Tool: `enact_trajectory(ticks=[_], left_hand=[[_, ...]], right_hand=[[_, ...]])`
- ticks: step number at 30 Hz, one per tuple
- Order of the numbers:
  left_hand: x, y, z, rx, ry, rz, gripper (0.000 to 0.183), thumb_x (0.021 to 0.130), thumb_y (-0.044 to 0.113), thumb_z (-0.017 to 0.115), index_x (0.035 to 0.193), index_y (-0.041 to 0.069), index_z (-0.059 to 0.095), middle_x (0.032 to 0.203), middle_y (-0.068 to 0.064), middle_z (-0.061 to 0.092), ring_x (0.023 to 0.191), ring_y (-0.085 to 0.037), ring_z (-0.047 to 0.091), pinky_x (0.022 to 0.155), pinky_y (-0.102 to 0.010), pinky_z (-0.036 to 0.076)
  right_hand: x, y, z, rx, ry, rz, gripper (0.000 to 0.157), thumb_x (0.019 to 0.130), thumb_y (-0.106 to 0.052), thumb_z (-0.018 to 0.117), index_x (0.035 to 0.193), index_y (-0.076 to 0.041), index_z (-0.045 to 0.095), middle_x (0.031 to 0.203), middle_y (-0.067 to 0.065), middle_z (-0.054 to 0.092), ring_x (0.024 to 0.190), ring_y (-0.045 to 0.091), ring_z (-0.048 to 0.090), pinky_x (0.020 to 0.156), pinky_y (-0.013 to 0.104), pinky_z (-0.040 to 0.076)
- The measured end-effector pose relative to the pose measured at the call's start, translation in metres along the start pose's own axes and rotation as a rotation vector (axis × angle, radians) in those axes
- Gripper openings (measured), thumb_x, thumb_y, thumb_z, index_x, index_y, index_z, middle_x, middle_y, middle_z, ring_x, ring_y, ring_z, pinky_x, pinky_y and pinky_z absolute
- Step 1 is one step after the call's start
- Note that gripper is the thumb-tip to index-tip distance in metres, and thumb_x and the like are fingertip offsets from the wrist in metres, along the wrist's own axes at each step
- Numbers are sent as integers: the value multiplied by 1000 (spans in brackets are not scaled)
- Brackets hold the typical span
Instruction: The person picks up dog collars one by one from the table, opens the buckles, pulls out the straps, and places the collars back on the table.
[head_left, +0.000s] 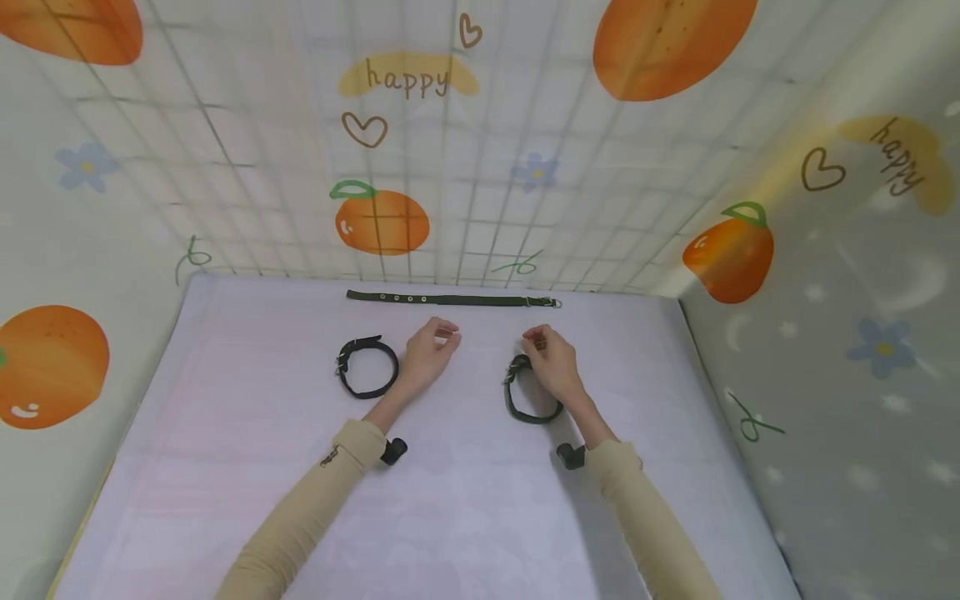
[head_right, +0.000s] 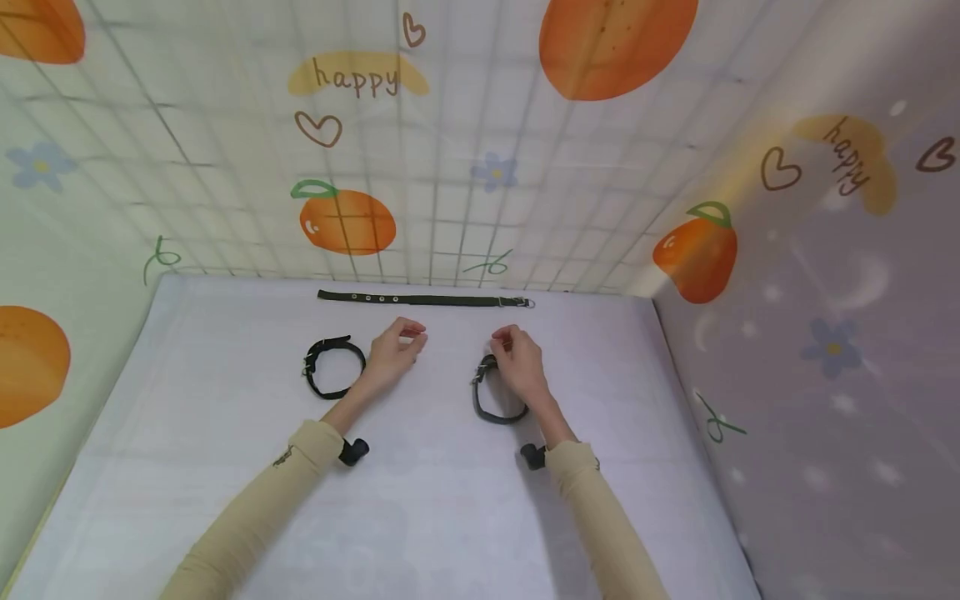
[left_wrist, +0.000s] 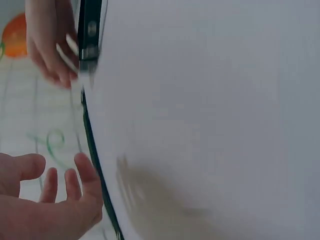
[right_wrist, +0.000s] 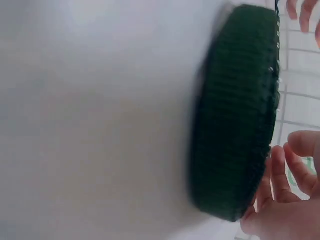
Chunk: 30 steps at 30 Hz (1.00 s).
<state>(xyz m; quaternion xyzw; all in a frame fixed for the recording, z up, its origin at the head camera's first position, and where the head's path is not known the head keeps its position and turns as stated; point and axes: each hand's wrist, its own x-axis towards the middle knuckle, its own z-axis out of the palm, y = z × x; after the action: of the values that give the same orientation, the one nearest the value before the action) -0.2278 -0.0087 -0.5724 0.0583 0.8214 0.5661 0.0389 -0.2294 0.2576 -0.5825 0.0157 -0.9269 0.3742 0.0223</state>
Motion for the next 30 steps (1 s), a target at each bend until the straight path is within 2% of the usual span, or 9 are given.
enact_trajectory(ticks=[3, 5, 8, 11, 13, 17, 22, 26, 30], left_hand=[[-10, 3, 23, -55, -98, -21, 27, 109, 20, 63, 132, 7, 66, 125, -19, 75, 97, -34, 79, 74, -30, 64], [-15, 5, 37, -80, -167, -41, 29, 109, 21, 63, 134, 6, 65, 124, -20, 76, 92, -33, 80, 69, -27, 64], [-20, 7, 53, -82, -239, -75, 33, 110, 23, 63, 138, 6, 65, 124, -18, 77, 86, -26, 80, 69, -27, 64], [-22, 10, 64, -63, -272, -102, 35, 109, 23, 62, 139, 6, 66, 121, -16, 79, 79, -19, 79, 71, -28, 65], [-22, 11, 68, -46, -284, -112, 35, 109, 24, 62, 139, 6, 67, 115, -13, 80, 76, -14, 77, 71, -27, 64], [-21, 13, 72, -35, -306, -114, 33, 110, 23, 61, 136, 5, 71, 106, -10, 81, 77, -14, 77, 72, -25, 62], [-21, 15, 72, -63, -307, -99, 32, 110, 19, 61, 133, 2, 72, 110, -13, 82, 85, -20, 79, 75, -26, 65], [-24, 15, 72, -85, -276, -90, 32, 108, 18, 63, 134, 1, 68, 118, -18, 80, 87, -22, 80, 75, -26, 66], [-30, 14, 68, -96, -227, -71, 36, 107, 19, 66, 137, 0, 59, 117, -22, 79, 83, -24, 79, 71, -26, 64]], right_hand=[[-7, 0, 1, -24, -16, -7, 25, 110, -21, 61, 129, -5, 67, 120, 17, 73, 109, 33, 71, 91, 46, 60], [-11, 0, 2, -32, -29, -10, 26, 109, -19, 60, 130, -5, 67, 122, 17, 73, 113, 34, 70, 97, 49, 59], [-15, 2, 2, -40, -53, -15, 30, 106, -18, 62, 133, -6, 66, 127, 17, 72, 121, 36, 67, 108, 54, 54], [-18, 4, 2, -56, -70, -21, 35, 101, -15, 66, 135, -6, 66, 129, 18, 72, 123, 38, 64, 112, 59, 48], [-20, 6, 1, -63, -75, -23, 36, 99, -13, 68, 134, -6, 66, 129, 18, 71, 122, 39, 64, 111, 61, 46], [-22, 9, 1, -65, -72, -31, 35, 98, -9, 68, 132, -6, 68, 128, 20, 70, 119, 40, 64, 107, 61, 47], [-22, 9, 1, -63, -67, -46, 31, 101, -8, 67, 131, -7, 70, 128, 20, 70, 115, 39, 68, 103, 57, 53], [-25, 4, 0, -53, -56, -68, 27, 103, -6, 69, 131, -7, 71, 127, 20, 71, 110, 36, 71, 96, 52, 58], [-33, -7, -3, -27, -22, -103, 27, 102, -5, 73, 129, -9, 73, 125, 18, 73, 111, 35, 71, 94, 51, 60]])
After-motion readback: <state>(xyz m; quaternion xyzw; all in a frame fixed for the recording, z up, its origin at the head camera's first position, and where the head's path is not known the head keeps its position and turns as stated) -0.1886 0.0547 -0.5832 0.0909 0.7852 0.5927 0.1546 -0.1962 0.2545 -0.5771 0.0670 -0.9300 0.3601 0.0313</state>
